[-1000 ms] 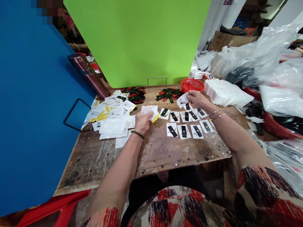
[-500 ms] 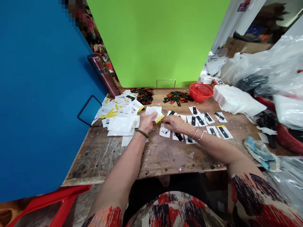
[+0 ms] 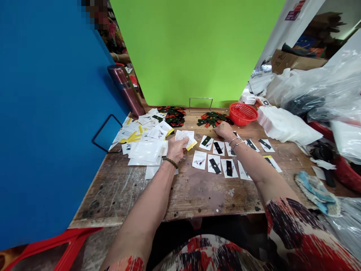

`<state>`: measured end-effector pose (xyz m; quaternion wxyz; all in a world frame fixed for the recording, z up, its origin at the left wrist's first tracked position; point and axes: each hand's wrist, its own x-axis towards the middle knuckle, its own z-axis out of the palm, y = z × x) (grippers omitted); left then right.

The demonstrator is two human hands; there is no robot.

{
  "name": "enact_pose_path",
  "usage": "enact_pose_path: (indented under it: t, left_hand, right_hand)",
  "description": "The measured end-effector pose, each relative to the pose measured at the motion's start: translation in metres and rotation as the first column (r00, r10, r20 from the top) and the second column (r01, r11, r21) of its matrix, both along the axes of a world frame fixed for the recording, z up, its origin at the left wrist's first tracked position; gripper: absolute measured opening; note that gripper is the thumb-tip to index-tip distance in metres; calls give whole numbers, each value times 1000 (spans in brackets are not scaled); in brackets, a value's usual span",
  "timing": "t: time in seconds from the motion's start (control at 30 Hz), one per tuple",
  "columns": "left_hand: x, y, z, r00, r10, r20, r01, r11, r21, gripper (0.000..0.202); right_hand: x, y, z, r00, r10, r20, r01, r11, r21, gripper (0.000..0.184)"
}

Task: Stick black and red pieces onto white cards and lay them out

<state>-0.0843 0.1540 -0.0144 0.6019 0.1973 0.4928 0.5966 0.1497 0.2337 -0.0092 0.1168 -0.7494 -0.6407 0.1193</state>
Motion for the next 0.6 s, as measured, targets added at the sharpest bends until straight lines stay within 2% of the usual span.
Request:
enact_pose_path:
  t: [0.1, 0.27, 0.47, 0.6]
  left_hand:
    - [0, 0, -1, 1000, -12, -7, 12, 1000, 9, 32]
    - [1, -2, -1, 1000, -10, -12, 10, 1000, 10, 30]
    - [2, -2, 2, 1000, -1, -10, 1, 1000, 8, 27]
    - [2, 0, 0, 1000, -1, 21, 0, 1000, 24, 29]
  right_hand:
    - [1, 2, 1, 995, -100, -2, 100, 995, -27, 27]
    - [-3, 1, 8, 988, -151, -36, 150, 988, -23, 32]
    - [-12, -4, 12, 990, -132, -59, 130, 991, -29, 24]
    - [-2, -20, 25, 993, -87, -79, 89, 996, 22, 19]
